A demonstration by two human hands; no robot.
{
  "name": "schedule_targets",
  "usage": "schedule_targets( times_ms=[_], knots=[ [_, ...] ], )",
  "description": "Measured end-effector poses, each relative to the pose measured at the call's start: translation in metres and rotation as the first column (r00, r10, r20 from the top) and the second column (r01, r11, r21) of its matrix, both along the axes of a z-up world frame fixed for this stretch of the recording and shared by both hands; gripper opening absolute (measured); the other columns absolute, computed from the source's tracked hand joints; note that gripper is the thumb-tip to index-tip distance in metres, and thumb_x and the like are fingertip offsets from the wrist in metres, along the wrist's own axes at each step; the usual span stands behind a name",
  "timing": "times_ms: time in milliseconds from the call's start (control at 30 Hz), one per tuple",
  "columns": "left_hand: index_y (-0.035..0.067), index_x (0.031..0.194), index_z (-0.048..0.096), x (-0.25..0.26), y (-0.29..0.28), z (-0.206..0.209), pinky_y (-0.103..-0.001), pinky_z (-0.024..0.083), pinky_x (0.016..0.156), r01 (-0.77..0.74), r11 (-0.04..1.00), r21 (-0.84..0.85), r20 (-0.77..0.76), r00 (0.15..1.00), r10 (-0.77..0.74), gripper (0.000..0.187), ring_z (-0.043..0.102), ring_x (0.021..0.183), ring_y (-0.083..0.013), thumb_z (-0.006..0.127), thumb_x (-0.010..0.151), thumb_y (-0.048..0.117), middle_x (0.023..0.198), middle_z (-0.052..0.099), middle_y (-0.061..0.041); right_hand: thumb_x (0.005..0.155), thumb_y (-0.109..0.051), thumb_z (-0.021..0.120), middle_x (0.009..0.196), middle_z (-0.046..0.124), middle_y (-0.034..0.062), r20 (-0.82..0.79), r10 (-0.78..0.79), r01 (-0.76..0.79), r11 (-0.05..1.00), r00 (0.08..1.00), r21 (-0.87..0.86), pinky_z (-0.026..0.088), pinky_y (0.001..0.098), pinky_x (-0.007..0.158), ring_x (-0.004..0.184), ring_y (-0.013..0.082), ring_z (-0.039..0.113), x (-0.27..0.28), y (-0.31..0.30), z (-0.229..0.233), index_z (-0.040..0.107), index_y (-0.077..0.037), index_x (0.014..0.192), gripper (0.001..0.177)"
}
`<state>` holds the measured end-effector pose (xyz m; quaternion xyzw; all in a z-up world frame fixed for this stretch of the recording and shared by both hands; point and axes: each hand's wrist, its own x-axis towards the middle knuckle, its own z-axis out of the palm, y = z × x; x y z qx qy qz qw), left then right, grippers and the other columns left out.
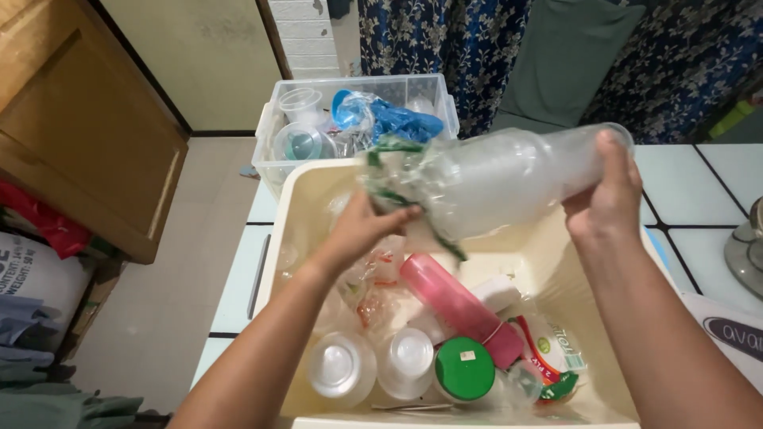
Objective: Organizing and sorting various plastic containers, papers, and household items into a large bin.
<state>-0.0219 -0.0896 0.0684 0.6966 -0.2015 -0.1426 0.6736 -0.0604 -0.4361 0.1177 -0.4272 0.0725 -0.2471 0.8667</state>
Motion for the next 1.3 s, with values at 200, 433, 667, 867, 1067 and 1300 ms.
schedule_targets(
  times_ms=[200, 433, 667, 867, 1067, 1300],
  knots=[
    [0.011, 0.163, 0.025, -0.012, 0.023, 0.035, -0.029, 0.053, 0.1, 0.034, 0.97, -0.24, 0.247, 0.969, 0.027, 0.1, 0.055, 0.132, -0.0151, 0.087, 0.085, 0.019, 0.15, 0.052, -0.011, 0.092, -0.031, 0.075, 0.123, 0.061, 0.0047, -0.098, -0.017, -0.004, 0.977, 0.995, -0.213, 0.059, 0.0507, 0.091, 0.113, 0.0227, 0.064, -0.006, 0.024, -0.001, 0.053, -0.016, 0.129, 0.045],
    [0.016, 0.155, 0.031, -0.026, 0.016, 0.048, -0.028, 0.058, 0.068, 0.008, 0.999, 0.032, -0.116, 0.993, -0.004, 0.094, 0.064, 0.105, -0.0136, 0.083, 0.077, 0.029, 0.129, 0.062, -0.006, 0.092, -0.032, 0.074, 0.123, 0.062, 0.0029, -0.238, -0.013, -0.051, 0.963, 0.971, -0.264, 0.059, 0.0473, 0.086, 0.11, 0.0203, 0.064, -0.008, 0.037, -0.012, 0.055, -0.017, 0.131, 0.046],
    [0.007, 0.127, 0.032, 0.015, 0.016, -0.031, -0.03, 0.052, 0.066, -0.234, 0.955, 0.18, 0.263, 0.947, 0.183, 0.061, 0.061, 0.085, -0.0162, 0.078, 0.091, 0.024, 0.101, 0.062, -0.013, 0.095, -0.024, 0.077, 0.124, 0.061, 0.0042, -0.104, 0.033, -0.065, 0.943, 0.994, -0.326, 0.058, 0.0448, 0.089, 0.111, 0.0197, 0.063, -0.014, 0.05, -0.01, 0.053, -0.013, 0.133, 0.046],
    [0.006, 0.126, 0.052, -0.009, 0.013, 0.019, -0.031, 0.054, 0.07, -0.256, 0.961, -0.102, 0.103, 0.958, 0.266, 0.033, 0.061, 0.087, -0.0101, 0.066, 0.098, 0.015, 0.104, 0.067, -0.004, 0.097, -0.021, 0.081, 0.134, 0.06, 0.0044, 0.139, 0.376, -0.361, 0.925, 0.916, -0.12, 0.047, 0.0438, 0.12, 0.13, 0.0214, 0.058, -0.011, 0.049, -0.02, 0.049, -0.009, 0.143, 0.057],
    [0.005, 0.135, 0.062, 0.005, 0.024, 0.008, -0.031, 0.056, 0.072, -0.085, 0.968, -0.238, -0.276, 0.961, 0.016, 0.033, 0.065, 0.086, -0.0114, 0.056, 0.105, 0.019, 0.109, 0.069, -0.002, 0.086, -0.021, 0.082, 0.135, 0.06, 0.0024, -0.001, 0.574, -0.567, 0.81, 0.819, -0.151, 0.043, 0.0474, 0.117, 0.132, 0.0217, 0.057, -0.021, 0.061, 0.0, 0.047, -0.013, 0.146, 0.069],
    [0.009, 0.147, 0.062, 0.047, 0.03, -0.065, -0.038, 0.043, 0.061, -0.103, 0.943, -0.318, -0.174, 0.984, 0.049, 0.047, 0.053, 0.078, -0.0209, 0.054, 0.101, 0.001, 0.106, 0.064, -0.012, 0.086, -0.016, 0.083, 0.142, 0.056, 0.0081, 0.148, 0.632, -0.619, 0.775, 0.761, -0.125, 0.039, 0.0507, 0.123, 0.14, 0.0279, 0.051, -0.04, 0.082, 0.015, 0.044, -0.014, 0.149, 0.074]
  ],
)
